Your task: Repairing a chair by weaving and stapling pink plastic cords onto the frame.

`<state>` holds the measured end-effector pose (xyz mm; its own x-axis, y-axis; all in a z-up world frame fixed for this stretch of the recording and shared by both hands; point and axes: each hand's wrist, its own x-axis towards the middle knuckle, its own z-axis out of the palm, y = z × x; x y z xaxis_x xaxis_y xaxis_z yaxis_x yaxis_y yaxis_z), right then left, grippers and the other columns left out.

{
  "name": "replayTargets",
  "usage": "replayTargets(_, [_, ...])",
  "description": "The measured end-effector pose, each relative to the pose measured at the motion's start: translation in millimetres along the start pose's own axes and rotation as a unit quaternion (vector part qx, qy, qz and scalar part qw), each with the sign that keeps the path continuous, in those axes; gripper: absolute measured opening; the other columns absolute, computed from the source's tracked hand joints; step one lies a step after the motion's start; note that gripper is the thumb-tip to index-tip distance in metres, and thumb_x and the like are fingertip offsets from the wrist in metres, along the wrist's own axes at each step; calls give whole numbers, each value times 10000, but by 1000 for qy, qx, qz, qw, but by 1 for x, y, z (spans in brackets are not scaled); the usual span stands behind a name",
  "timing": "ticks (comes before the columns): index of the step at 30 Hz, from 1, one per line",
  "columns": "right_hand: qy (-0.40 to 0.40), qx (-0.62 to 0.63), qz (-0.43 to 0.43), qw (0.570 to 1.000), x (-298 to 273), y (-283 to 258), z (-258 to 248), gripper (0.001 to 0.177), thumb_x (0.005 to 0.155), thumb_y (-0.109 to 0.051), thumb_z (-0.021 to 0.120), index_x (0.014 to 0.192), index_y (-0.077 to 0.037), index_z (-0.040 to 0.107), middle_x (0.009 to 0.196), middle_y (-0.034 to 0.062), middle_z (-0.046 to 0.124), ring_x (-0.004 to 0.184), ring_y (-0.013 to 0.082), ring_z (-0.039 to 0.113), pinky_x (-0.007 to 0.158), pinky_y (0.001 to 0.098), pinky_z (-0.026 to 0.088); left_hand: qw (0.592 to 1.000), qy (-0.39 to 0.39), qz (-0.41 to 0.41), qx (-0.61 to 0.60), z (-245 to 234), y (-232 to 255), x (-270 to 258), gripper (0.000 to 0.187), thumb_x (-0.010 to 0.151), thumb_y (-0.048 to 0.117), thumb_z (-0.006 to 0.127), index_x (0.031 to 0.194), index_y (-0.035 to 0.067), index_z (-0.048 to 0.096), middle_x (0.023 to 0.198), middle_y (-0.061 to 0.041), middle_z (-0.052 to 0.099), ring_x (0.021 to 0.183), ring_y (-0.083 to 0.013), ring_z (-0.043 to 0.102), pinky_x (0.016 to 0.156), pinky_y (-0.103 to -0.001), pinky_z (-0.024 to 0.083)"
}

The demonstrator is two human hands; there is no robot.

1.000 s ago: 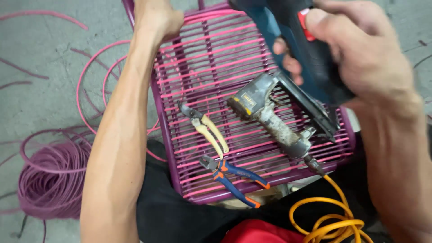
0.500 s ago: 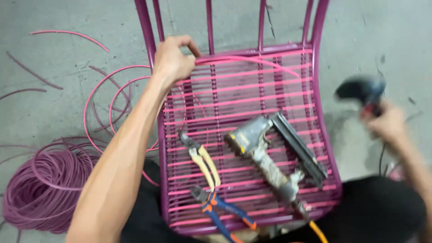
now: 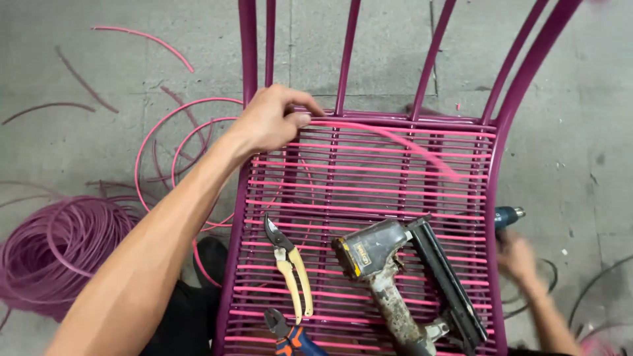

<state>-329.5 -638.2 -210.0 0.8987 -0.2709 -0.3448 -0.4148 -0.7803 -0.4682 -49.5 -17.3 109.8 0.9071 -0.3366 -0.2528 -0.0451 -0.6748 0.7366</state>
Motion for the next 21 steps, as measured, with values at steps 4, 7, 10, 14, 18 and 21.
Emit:
replayTargets(4, [181, -70, -130, 972, 13, -103, -109, 216, 1065, -131, 661, 1221, 12, 706, 982, 156, 748, 859, 239, 731, 807, 360, 570, 999, 20, 25, 2, -9, -11, -8, 239, 940, 76, 637, 1133, 135, 765, 769, -158, 732, 698, -206, 722, 676, -372, 537])
replayTargets(7, [185, -89, -207, 956, -10, -255, -171, 188, 1132, -139, 699, 1266, -9, 713, 1009, 157, 747, 919, 216, 743, 820, 311, 568, 991, 73, 108, -6, -13, -37, -14, 227, 932, 37, 629, 1122, 84, 744, 890, -163, 758, 770, -204, 730, 713, -373, 545])
replayTargets(10, [104, -56, -325, 938, -37, -404, -187, 310, 1000, -150, 674, 1285, -31, 692, 1079, 159, 716, 930, 262, 732, 786, 336, 589, 986, 78, 149, -19, -31, -54, -29, 197, 955, 27, 635, 1122, 64, 731, 908, -109, 761, 807, -133, 708, 724, -334, 538])
replayTargets(14, [84, -136, -398, 904, -28, -491, -133, 433, 923, -227, 740, 1296, -26, 648, 1169, 180, 662, 1026, 358, 664, 835, 453, 557, 996, 82, 3, 28, -52, -73, -50, 285, 956, 26, 619, 1181, 130, 759, 635, -134, 535, 579, -172, 444, 556, -358, 386])
replayTargets(18, [100, -181, -494, 845, 0, -528, -81, 442, 886, -193, 747, 1285, -41, 633, 1102, 140, 604, 1040, 343, 575, 872, 499, 470, 989, 54, -28, -132, -50, -107, -61, 275, 978, 28, 559, 1175, 108, 734, 665, 39, 539, 600, -51, 455, 528, -260, 389])
replayTargets(21, [92, -160, -494, 850, 17, -537, -65, 337, 855, -92, 736, 1189, -72, 688, 970, 84, 606, 961, 311, 574, 821, 489, 450, 987, 38, -40, -148, -49, -131, -59, 232, 999, 40, 561, 1172, 80, 709, 688, 26, 559, 609, -50, 480, 537, -254, 405])
